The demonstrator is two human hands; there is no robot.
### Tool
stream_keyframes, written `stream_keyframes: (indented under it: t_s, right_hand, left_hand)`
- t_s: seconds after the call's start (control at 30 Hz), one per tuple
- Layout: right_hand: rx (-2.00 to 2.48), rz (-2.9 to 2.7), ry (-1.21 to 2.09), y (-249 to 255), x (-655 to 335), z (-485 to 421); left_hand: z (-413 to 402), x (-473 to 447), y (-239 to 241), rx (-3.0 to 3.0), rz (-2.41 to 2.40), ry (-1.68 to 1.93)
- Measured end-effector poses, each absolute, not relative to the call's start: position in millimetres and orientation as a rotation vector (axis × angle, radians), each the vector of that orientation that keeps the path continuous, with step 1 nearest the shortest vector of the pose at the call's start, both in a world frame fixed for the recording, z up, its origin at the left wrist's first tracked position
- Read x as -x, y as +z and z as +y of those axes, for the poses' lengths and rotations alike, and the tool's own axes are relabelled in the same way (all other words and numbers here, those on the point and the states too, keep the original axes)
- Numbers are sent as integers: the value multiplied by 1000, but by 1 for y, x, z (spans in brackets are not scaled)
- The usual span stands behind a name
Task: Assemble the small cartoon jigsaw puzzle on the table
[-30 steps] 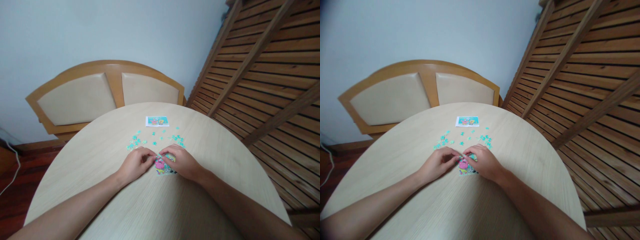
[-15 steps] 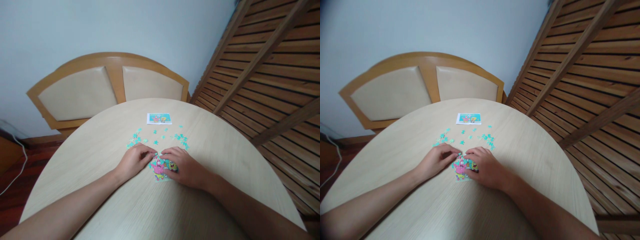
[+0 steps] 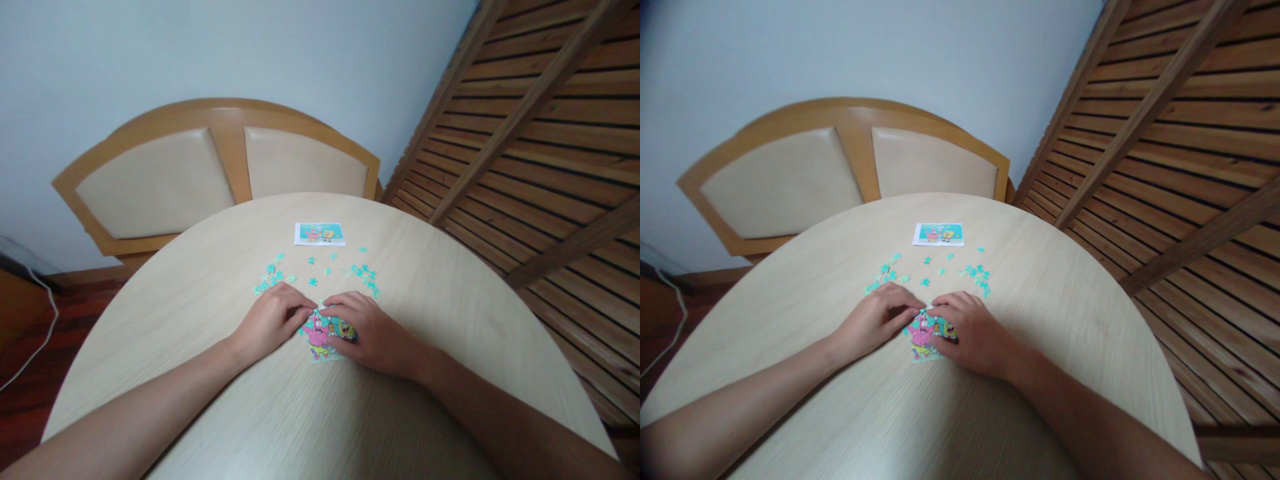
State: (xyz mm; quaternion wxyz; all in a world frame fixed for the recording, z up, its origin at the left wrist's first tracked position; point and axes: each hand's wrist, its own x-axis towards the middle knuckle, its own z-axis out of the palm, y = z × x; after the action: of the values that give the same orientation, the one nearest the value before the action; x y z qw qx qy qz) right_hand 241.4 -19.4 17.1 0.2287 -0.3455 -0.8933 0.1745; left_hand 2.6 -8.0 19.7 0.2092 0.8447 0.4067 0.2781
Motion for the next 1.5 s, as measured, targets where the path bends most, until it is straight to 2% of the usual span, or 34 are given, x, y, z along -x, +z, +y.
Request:
stream_keyframes:
  t_s: [0.37,1.5]
  right_hand:
    - [954,-2459,476,16,-241,-19]
    - [946,-2466,459,16,-242,-20]
  left_hand:
    - [-9,-4,16,-2238,1170,852]
    - [-9,-6,20,-2327,1242,785]
